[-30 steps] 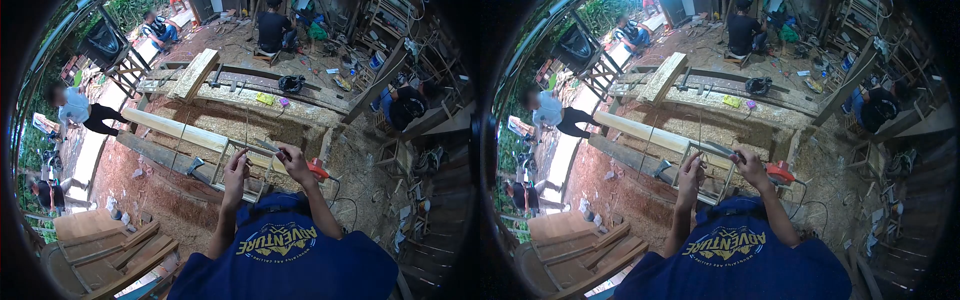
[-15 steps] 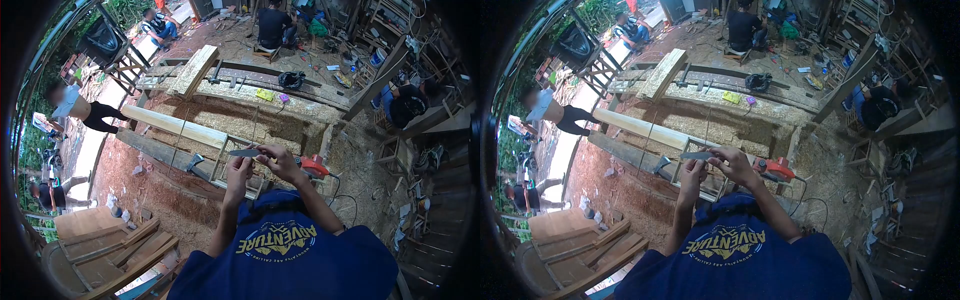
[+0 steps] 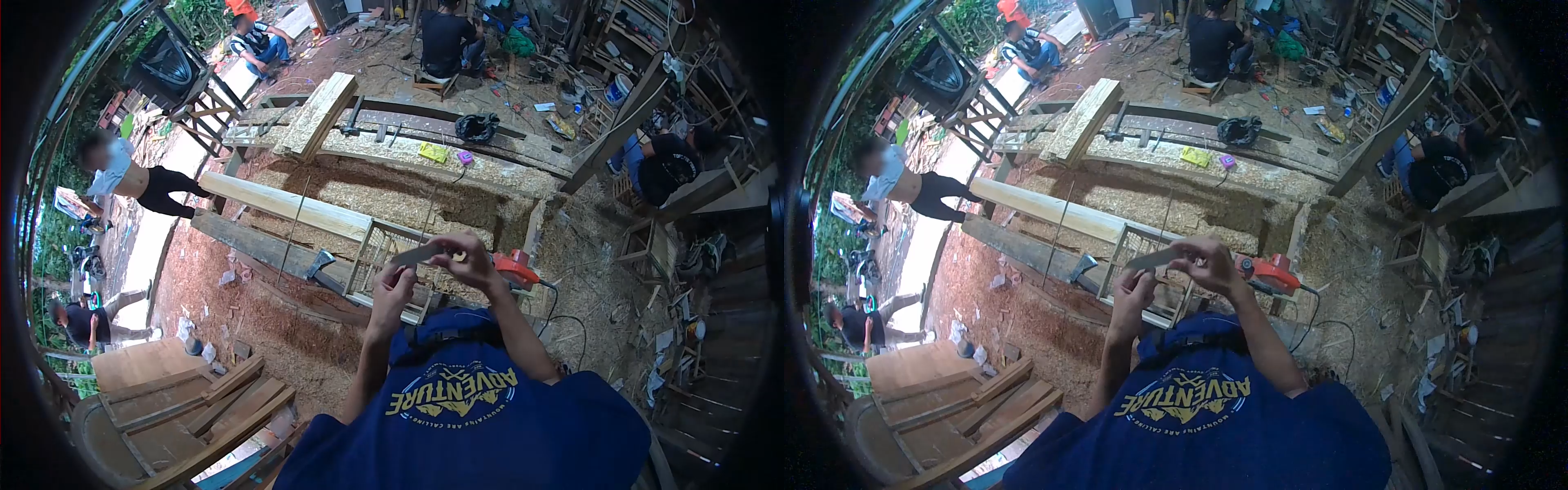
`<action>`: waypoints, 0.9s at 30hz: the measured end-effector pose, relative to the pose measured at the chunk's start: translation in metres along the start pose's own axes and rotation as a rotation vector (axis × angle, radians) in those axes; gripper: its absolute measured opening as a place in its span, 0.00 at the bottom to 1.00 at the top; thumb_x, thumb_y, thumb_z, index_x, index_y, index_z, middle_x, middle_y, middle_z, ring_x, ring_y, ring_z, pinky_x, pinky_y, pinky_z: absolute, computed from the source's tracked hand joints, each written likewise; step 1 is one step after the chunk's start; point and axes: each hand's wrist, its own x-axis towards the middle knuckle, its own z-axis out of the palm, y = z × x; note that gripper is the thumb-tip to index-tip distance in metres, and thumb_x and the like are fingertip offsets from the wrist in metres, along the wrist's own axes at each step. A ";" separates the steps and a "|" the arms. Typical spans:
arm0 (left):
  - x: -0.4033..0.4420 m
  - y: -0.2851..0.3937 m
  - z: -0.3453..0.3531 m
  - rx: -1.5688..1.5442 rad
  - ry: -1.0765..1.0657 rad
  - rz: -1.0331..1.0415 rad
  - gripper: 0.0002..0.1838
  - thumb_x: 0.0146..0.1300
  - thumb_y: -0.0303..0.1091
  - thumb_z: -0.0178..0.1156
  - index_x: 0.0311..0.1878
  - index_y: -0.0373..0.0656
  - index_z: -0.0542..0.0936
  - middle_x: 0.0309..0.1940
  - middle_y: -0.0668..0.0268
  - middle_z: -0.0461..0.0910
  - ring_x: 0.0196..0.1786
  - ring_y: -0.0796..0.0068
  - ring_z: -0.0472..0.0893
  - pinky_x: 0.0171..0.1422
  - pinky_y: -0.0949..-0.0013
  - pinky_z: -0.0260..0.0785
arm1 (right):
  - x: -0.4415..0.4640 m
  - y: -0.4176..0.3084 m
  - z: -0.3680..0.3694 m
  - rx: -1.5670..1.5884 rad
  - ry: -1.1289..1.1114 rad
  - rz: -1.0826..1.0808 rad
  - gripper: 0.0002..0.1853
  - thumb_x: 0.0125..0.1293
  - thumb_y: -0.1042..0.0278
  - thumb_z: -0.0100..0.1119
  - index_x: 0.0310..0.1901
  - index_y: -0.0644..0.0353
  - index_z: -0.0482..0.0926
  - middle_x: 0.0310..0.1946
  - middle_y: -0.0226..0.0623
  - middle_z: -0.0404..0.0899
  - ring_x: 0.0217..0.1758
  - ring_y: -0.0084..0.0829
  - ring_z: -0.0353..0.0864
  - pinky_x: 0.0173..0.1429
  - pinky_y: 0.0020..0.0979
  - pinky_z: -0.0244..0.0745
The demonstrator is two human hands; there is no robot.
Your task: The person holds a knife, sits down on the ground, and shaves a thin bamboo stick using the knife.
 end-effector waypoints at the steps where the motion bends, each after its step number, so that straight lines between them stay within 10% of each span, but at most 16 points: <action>1: 0.000 -0.003 0.001 0.072 0.024 0.021 0.14 0.72 0.29 0.56 0.58 0.39 0.80 0.31 0.78 0.75 0.28 0.94 0.65 0.27 0.84 0.54 | 0.000 0.006 -0.004 0.005 0.042 0.013 0.19 0.53 0.57 0.77 0.43 0.57 0.87 0.31 0.33 0.86 0.27 0.27 0.79 0.35 0.31 0.71; 8: 0.007 -0.003 0.015 0.001 0.056 0.005 0.13 0.72 0.29 0.57 0.57 0.39 0.80 0.30 0.79 0.73 0.26 0.93 0.64 0.26 0.83 0.52 | -0.005 -0.004 -0.002 0.026 0.077 0.188 0.21 0.51 0.52 0.78 0.41 0.58 0.87 0.31 0.33 0.86 0.29 0.28 0.81 0.42 0.31 0.72; 12: 0.006 -0.006 0.010 -0.006 0.009 -0.042 0.14 0.72 0.32 0.57 0.58 0.42 0.80 0.29 0.81 0.71 0.25 0.94 0.62 0.25 0.83 0.51 | 0.008 -0.015 -0.014 -0.227 -0.072 -0.164 0.19 0.51 0.58 0.78 0.42 0.58 0.86 0.31 0.36 0.86 0.29 0.29 0.84 0.40 0.31 0.71; 16: -0.014 0.005 0.011 -0.023 -0.120 -0.011 0.17 0.72 0.33 0.58 0.62 0.44 0.79 0.28 0.81 0.72 0.24 0.94 0.62 0.24 0.83 0.50 | 0.022 0.020 -0.046 -0.005 0.345 0.288 0.17 0.57 0.53 0.74 0.41 0.57 0.86 0.28 0.38 0.85 0.28 0.36 0.81 0.40 0.33 0.73; 22: -0.008 -0.001 0.019 -0.057 0.028 -0.010 0.18 0.73 0.31 0.54 0.64 0.39 0.76 0.22 0.81 0.63 0.22 0.92 0.58 0.24 0.82 0.48 | 0.020 -0.010 -0.056 -0.428 0.198 0.275 0.21 0.64 0.45 0.66 0.44 0.56 0.85 0.29 0.38 0.85 0.27 0.38 0.80 0.36 0.37 0.74; 23: -0.005 0.002 0.018 -0.105 0.019 0.006 0.19 0.74 0.31 0.54 0.65 0.40 0.75 0.24 0.81 0.64 0.22 0.92 0.58 0.24 0.82 0.49 | 0.019 -0.007 -0.050 -0.320 0.244 0.328 0.22 0.69 0.45 0.61 0.43 0.61 0.82 0.20 0.30 0.72 0.25 0.20 0.69 0.30 0.28 0.62; 27: 0.008 0.003 0.011 -0.170 0.020 0.036 0.17 0.75 0.30 0.52 0.64 0.40 0.75 0.29 0.77 0.71 0.25 0.92 0.62 0.27 0.83 0.54 | 0.004 0.031 -0.027 -0.095 0.302 0.311 0.18 0.77 0.51 0.51 0.45 0.60 0.76 0.25 0.31 0.72 0.28 0.21 0.67 0.33 0.30 0.64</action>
